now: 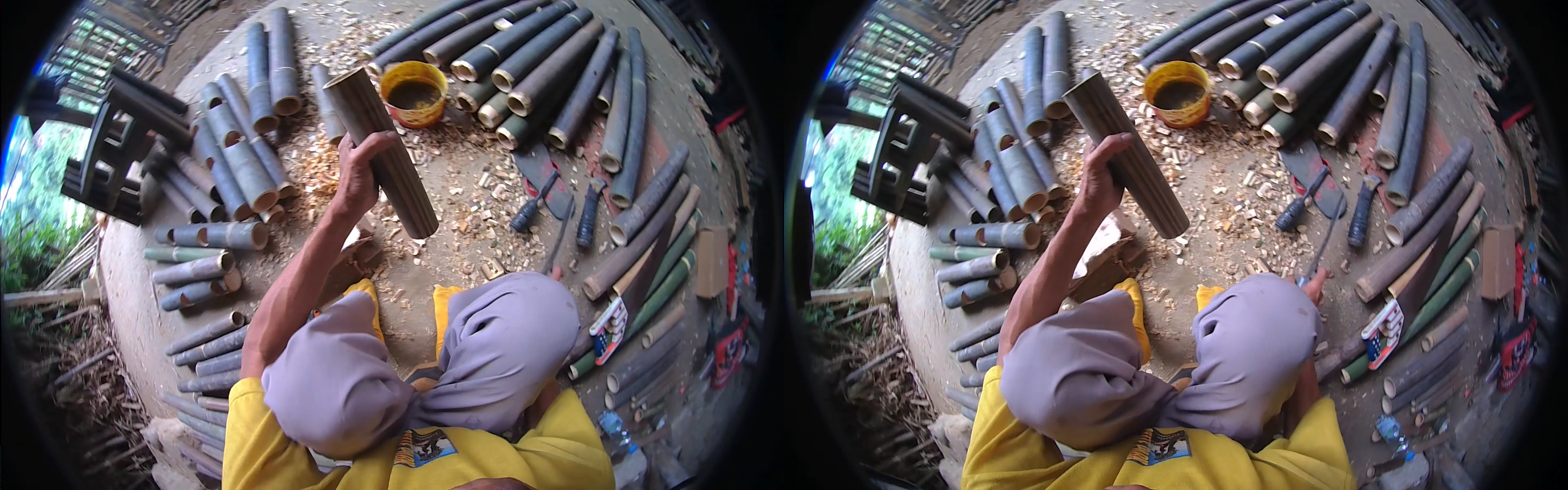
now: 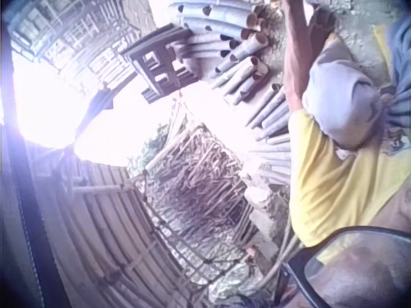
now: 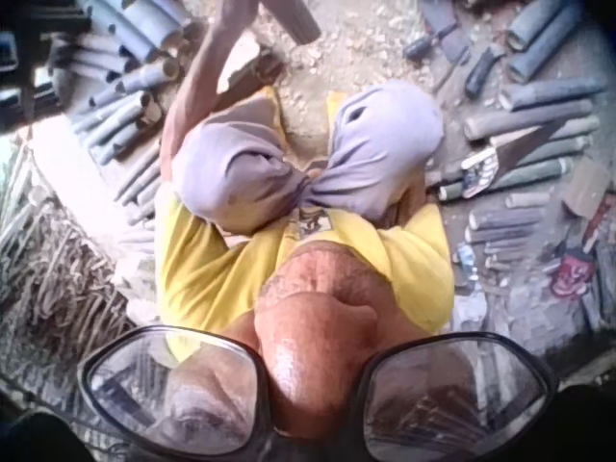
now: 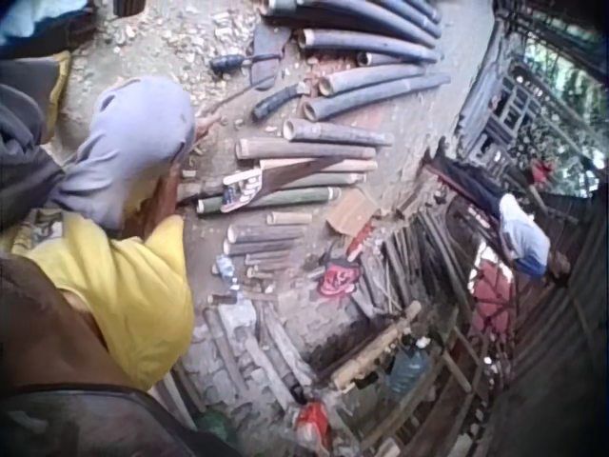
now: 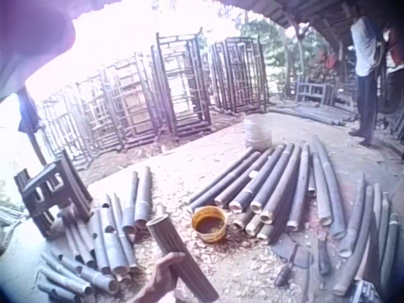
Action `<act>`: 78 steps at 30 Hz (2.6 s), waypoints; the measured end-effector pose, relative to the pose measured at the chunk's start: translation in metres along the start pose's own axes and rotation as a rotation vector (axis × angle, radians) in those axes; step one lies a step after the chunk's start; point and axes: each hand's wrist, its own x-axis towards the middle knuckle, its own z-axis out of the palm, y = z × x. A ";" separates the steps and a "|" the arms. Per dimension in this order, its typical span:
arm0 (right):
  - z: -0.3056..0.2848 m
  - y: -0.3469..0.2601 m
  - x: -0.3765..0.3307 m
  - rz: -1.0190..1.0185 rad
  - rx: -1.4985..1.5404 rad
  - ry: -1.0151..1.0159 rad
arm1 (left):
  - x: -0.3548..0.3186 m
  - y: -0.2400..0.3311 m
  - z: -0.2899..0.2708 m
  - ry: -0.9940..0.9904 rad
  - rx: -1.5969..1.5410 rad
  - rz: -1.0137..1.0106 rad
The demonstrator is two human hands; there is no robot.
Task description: The person measures bamboo sections with a tape measure, cuts them using a hand saw, and carves the ends with a small blade while sitting on the ground.
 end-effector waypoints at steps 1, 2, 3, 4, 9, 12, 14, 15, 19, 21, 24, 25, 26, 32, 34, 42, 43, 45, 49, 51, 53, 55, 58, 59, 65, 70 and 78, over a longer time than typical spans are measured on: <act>-0.010 -0.004 -0.003 -0.043 0.008 -0.032 | -0.004 0.009 -0.010 -0.040 0.012 0.028; -0.020 -0.010 -0.005 -0.092 0.015 -0.075 | -0.010 0.020 -0.016 -0.077 0.031 0.054; -0.030 -0.017 -0.008 -0.144 0.017 -0.118 | -0.018 0.028 -0.019 -0.006 0.152 0.150; -0.040 -0.024 -0.011 -0.198 0.010 -0.158 | -0.026 0.032 -0.022 0.066 0.263 0.241; -0.070 -0.068 -0.018 -0.424 -0.046 -0.285 | -0.073 0.056 -0.061 0.263 0.410 0.381; -0.089 -0.085 -0.006 -0.524 -0.185 -0.105 | -0.094 0.062 -0.085 0.376 0.282 0.393; -0.104 -0.122 -0.007 -0.589 -0.272 -0.002 | -0.100 0.075 -0.106 0.392 0.275 0.525; -0.113 -0.142 -0.008 -0.612 -0.309 0.028 | -0.108 0.078 -0.106 0.444 0.240 0.492; -0.138 -0.236 -0.026 -0.675 -0.444 0.166 | -0.121 0.106 -0.139 0.528 0.128 0.529; -0.146 -0.268 -0.021 -0.836 -0.406 0.209 | -0.115 0.102 -0.161 0.560 0.014 0.525; -0.129 -0.316 -0.041 -0.830 -0.218 0.027 | -0.111 0.088 -0.178 0.718 -0.028 0.565; -0.114 -0.325 -0.049 -0.852 -0.217 0.019 | -0.111 0.079 -0.182 0.729 -0.087 0.559; -0.107 -0.338 -0.053 -0.844 -0.240 -0.024 | -0.109 0.077 -0.189 0.732 -0.104 0.552; -0.044 -0.371 -0.089 -1.006 -0.230 -0.471 | -0.102 0.049 -0.210 0.728 -0.169 0.580; -0.023 -0.360 -0.100 -0.750 -0.422 -0.532 | -0.086 0.022 -0.202 0.765 -0.179 0.566; 0.130 -0.224 -0.143 -0.648 -0.304 -0.885 | -0.082 0.015 -0.207 0.882 -0.150 0.607; 0.150 -0.207 -0.147 -0.523 -0.291 -0.924 | -0.083 0.013 -0.211 0.886 -0.159 0.605; 0.181 -0.173 -0.153 -0.410 -0.307 -0.940 | -0.085 0.006 -0.229 0.814 -0.246 0.573; 0.200 -0.141 -0.151 -0.430 -0.373 -0.868 | -0.089 0.008 -0.205 0.828 -0.161 0.664; 0.194 -0.143 -0.156 -0.418 -0.307 -0.861 | -0.091 0.006 -0.204 0.836 -0.142 0.656; 0.185 -0.174 -0.165 -0.400 -0.175 -0.885 | -0.092 0.008 -0.218 0.803 -0.196 0.631; 0.170 -0.199 -0.174 -0.651 -0.042 -0.715 | -0.094 0.009 -0.208 0.808 -0.143 0.654; 0.172 -0.216 -0.181 -0.814 0.091 -0.588 | -0.094 0.010 -0.203 0.800 -0.121 0.647; 0.184 -0.199 -0.175 -0.777 0.073 -0.614 | -0.092 0.011 -0.200 0.799 -0.108 0.648; 0.197 -0.171 -0.150 -0.236 -0.278 -0.921 | -0.098 0.011 -0.202 0.794 -0.118 0.626; 0.174 -0.203 -0.176 -0.761 0.075 -0.613 | -0.105 0.013 -0.210 0.812 -0.114 0.585; 0.190 -0.182 -0.166 -0.441 -0.249 -0.847 | -0.098 0.000 -0.217 0.718 0.385 0.773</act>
